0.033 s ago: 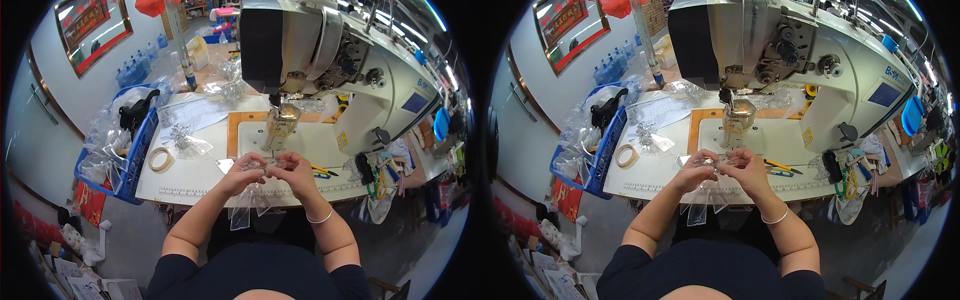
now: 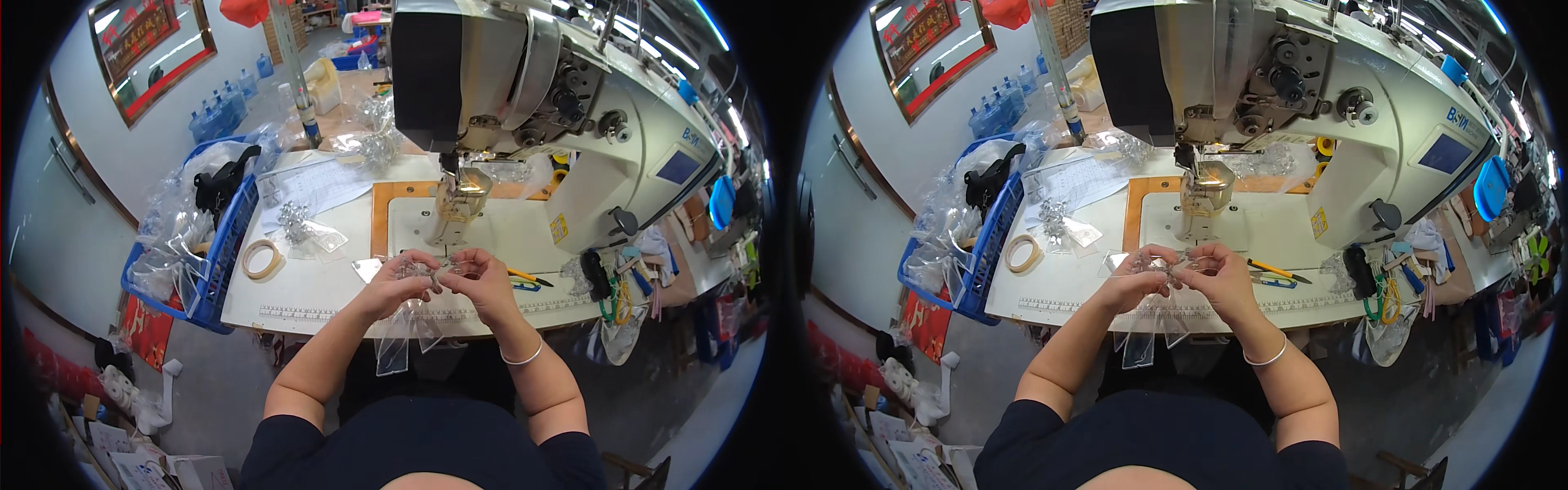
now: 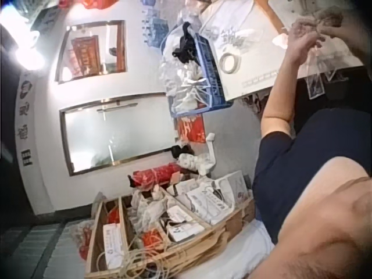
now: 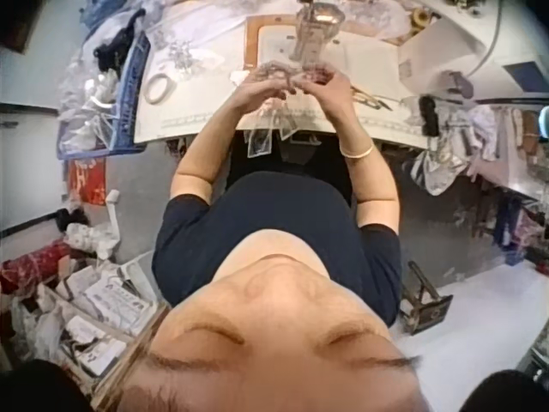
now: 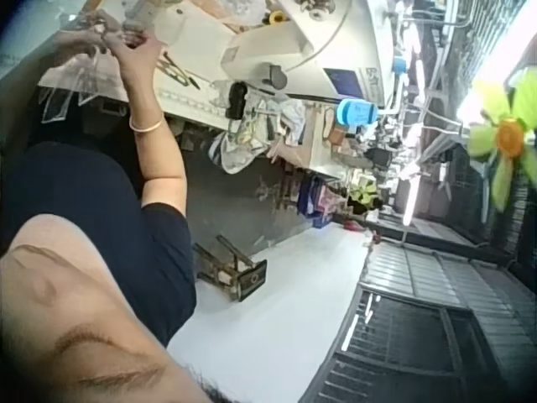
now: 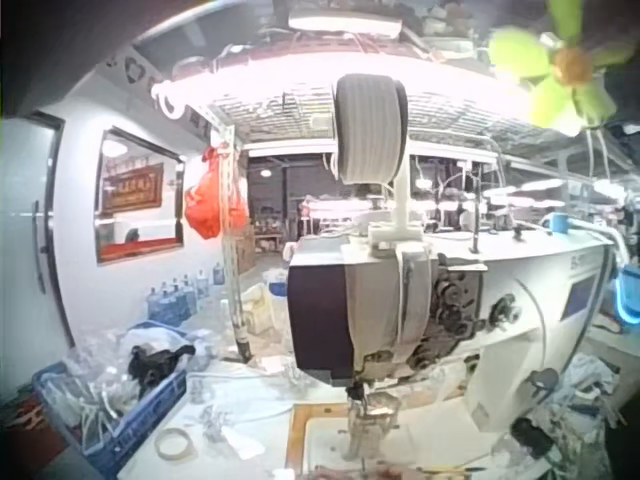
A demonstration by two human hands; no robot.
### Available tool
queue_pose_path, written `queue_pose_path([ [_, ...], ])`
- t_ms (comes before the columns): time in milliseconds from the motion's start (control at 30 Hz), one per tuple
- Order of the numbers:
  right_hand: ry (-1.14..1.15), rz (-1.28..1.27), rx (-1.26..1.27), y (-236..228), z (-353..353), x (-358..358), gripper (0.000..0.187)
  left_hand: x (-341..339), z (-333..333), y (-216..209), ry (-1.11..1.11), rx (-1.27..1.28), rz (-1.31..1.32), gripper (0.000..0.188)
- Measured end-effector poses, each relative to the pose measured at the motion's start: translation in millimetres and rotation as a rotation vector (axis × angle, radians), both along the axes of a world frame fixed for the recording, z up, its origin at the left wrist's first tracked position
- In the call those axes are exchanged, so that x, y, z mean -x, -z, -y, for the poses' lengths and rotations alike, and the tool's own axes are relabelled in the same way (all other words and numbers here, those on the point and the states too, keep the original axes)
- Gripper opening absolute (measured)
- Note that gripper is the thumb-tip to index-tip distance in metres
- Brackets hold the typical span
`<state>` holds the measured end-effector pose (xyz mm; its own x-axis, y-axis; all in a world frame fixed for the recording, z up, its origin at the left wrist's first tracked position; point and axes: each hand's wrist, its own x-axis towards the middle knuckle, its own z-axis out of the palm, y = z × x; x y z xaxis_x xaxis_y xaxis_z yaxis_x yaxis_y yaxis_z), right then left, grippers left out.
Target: The person repeatedly picks up small clear plastic pieces, aligns them by hand, and sews them together using a sewing machine. After each stitch, the person removes the piece and places it on the table, then repeats the process with additional pieces.
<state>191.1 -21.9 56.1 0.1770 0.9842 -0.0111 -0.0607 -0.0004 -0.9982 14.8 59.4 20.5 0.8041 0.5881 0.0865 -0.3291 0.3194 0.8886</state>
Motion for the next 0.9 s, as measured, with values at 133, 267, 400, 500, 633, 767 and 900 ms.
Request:
queue_pose_path([
  [133, 0.068, 0.138, -0.086, 7, 1, 0, 0.032, 3, 3, -10, -0.045, -0.004, -0.114, 0.024],
  [267, 0.105, 0.166, -0.092, 4, 5, -1, 0.019, 4, 5, -6, -0.035, 0.075, -0.097, 0.024],
  [400, 0.113, 0.163, -0.087, 5, 6, -1, 0.016, 4, 4, -2, -0.008, 0.071, -0.1, 0.023],
  [500, 0.115, 0.198, -0.125, 2, 9, 2, 0.016, 6, 3, -1, -0.018, 0.041, -0.124, 0.023],
  [633, 0.11, 0.194, -0.091, 1, 9, 2, 0.015, 7, 5, -2, -0.022, 0.042, -0.107, 0.023],
  [767, 0.107, 0.156, -0.081, 4, 7, 1, 0.015, 6, 8, 0, -0.025, 0.071, -0.075, 0.023],
  [900, 0.078, 0.109, -0.048, 1, 5, 0, 0.014, 7, 9, 1, 0.002, 0.121, -0.036, 0.025],
])
